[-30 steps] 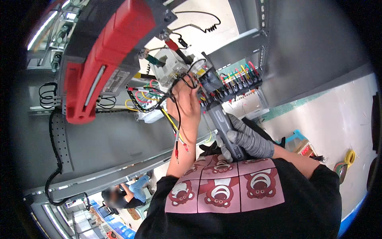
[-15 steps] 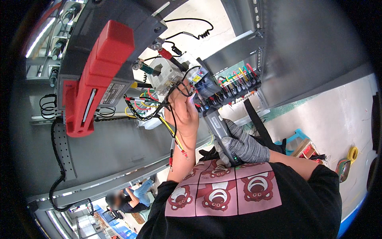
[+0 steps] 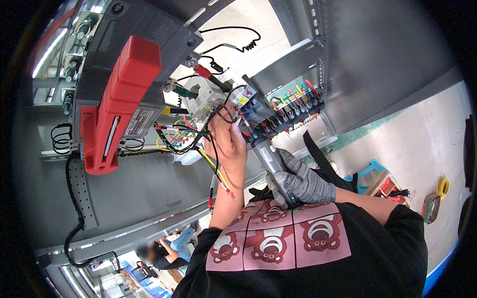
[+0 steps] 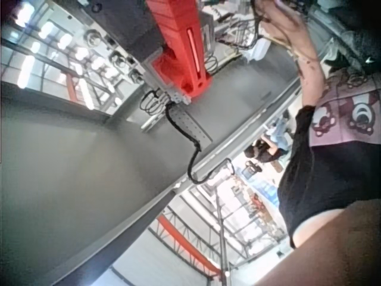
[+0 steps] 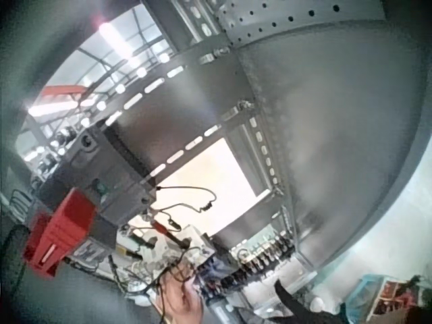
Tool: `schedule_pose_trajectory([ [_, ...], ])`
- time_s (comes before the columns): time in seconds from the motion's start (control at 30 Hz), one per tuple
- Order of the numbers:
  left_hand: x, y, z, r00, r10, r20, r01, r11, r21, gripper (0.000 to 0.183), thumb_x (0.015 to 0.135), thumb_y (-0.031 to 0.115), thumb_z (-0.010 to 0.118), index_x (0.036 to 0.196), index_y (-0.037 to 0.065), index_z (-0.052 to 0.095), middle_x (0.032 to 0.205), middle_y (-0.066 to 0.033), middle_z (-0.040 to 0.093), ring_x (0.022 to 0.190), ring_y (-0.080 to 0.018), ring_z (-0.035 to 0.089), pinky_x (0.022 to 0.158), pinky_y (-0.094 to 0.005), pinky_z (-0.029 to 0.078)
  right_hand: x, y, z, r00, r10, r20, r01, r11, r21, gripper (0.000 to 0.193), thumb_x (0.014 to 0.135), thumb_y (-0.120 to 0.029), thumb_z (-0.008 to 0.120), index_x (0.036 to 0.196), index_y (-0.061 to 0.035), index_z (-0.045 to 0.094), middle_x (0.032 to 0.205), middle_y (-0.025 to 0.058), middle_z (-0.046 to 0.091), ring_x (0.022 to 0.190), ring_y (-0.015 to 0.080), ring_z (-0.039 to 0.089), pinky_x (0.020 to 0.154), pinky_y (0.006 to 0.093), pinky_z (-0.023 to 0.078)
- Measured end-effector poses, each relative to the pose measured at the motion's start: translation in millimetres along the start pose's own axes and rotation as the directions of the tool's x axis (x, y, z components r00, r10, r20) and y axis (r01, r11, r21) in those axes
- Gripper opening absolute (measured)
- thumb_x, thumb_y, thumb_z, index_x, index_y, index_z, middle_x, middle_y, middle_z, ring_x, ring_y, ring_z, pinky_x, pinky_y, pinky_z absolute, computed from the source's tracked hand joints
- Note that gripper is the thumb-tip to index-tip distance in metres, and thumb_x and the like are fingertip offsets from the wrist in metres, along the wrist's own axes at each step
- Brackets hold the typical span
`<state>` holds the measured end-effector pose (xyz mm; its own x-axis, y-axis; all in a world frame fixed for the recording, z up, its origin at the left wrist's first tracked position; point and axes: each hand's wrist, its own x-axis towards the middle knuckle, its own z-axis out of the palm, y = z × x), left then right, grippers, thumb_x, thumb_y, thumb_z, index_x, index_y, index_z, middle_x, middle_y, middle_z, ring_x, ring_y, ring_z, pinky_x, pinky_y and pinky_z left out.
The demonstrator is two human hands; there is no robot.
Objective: The person works inside an open electrical panel, stripping wire ends with pliers and securing connections with a cordless screwdriver. They handle multiple colored wires and tighten terminals throughout the panel.
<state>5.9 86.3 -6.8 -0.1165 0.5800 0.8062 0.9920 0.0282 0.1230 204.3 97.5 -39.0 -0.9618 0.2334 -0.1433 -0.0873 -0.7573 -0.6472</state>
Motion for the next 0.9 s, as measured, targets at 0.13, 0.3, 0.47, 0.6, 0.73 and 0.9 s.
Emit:
schedule_pose_trajectory([
  [0.13, 0.6, 0.0, 1.4, 1.0, 0.001, -0.005, -0.001, 1.0, -0.008, 0.013, 0.087, -0.003, 0.057, 0.098, 0.0, 0.061, 0.101, -0.0117, 0.069, 0.088, -0.0288, 0.065, 0.079, -0.0366, 0.051, 0.1, 3.0, 0.1, 0.999, -0.051, -0.015, 0.051, 0.998, -0.031, 0.072, 0.098, -0.022, 0.049, 0.152, -0.0143, 0.003, 0.087, 0.0049, 0.057, 0.064, 0.0113, 0.058, 0.056, 0.0266, 0.05],
  [0.3, -1.3, 2.0, -1.4, 1.0, -0.023, 0.013, 0.023, 1.0, -0.017, 0.016, 0.087, -0.003, 0.056, 0.101, 0.0, 0.062, 0.101, -0.0121, 0.069, 0.088, -0.0294, 0.065, 0.079, -0.037, 0.051, -1.6, 9.5, 0.2, 0.999, -0.026, -0.044, 0.028, 0.999, 0.04, 0.066, 0.097, -0.026, 0.053, 0.149, -0.0167, 0.014, 0.092, 0.0062, 0.056, 0.066, 0.0128, 0.059, 0.055, 0.027, 0.051],
  [0.47, 0.9, 0.4, 0.2, 1.0, -0.006, 0.006, 0.006, 1.0, -0.031, 0.017, 0.087, -0.002, 0.056, 0.103, 0.001, 0.063, 0.102, -0.0119, 0.069, 0.09, -0.0302, 0.065, 0.08, -0.0381, 0.05, -0.3, 1.9, 3.4, 0.998, -0.028, -0.056, 0.034, 0.993, 0.114, 0.058, 0.095, -0.027, 0.056, 0.142, -0.0134, 0.025, 0.091, 0.0063, 0.057, 0.062, 0.013, 0.059, 0.051, 0.027, 0.051],
  [0.6, -0.8, 0.6, -1.2, 1.0, 0.001, 0.015, -0.001, 0.999, 0.036, 0.014, 0.087, -0.001, 0.057, 0.101, 0.001, 0.061, 0.102, -0.0113, 0.069, 0.09, -0.0298, 0.065, 0.08, -0.038, 0.051, 1.5, 9.1, 0.9, 0.996, -0.084, -0.042, 0.084, 0.996, 0.007, 0.05, 0.097, -0.025, 0.053, 0.138, -0.0109, 0.029, 0.091, 0.0069, 0.057, 0.061, 0.0132, 0.059, 0.051, 0.0274, 0.051],
  [0.73, -2.7, -2.9, 0.9, 1.0, 0.005, -0.015, -0.005, 1.0, -0.013, 0.011, 0.088, -0.001, 0.057, 0.098, 0.001, 0.06, 0.102, -0.0116, 0.069, 0.089, -0.0298, 0.065, 0.079, -0.038, 0.051, 3.0, 11.7, -0.5, 0.992, -0.114, -0.061, 0.11, 0.992, -0.063, 0.049, 0.097, -0.026, 0.053, 0.137, -0.0103, 0.029, 0.091, 0.007, 0.057, 0.062, 0.0132, 0.059, 0.051, 0.0274, 0.051],
  [0.9, 0.3, -1.0, 0.9, 1.0, 0.014, -0.009, -0.014, 1.0, -0.002, 0.012, 0.087, -0.002, 0.057, 0.098, 0.001, 0.061, 0.102, -0.0116, 0.069, 0.089, -0.0295, 0.065, 0.078, -0.0375, 0.051, 3.1, 8.7, -1.3, 0.996, -0.084, -0.039, 0.083, 0.996, -0.024, 0.051, 0.097, -0.027, 0.053, 0.138, -0.01, 0.028, 0.091, 0.0072, 0.057, 0.063, 0.013, 0.06, 0.052, 0.0274, 0.051],
])
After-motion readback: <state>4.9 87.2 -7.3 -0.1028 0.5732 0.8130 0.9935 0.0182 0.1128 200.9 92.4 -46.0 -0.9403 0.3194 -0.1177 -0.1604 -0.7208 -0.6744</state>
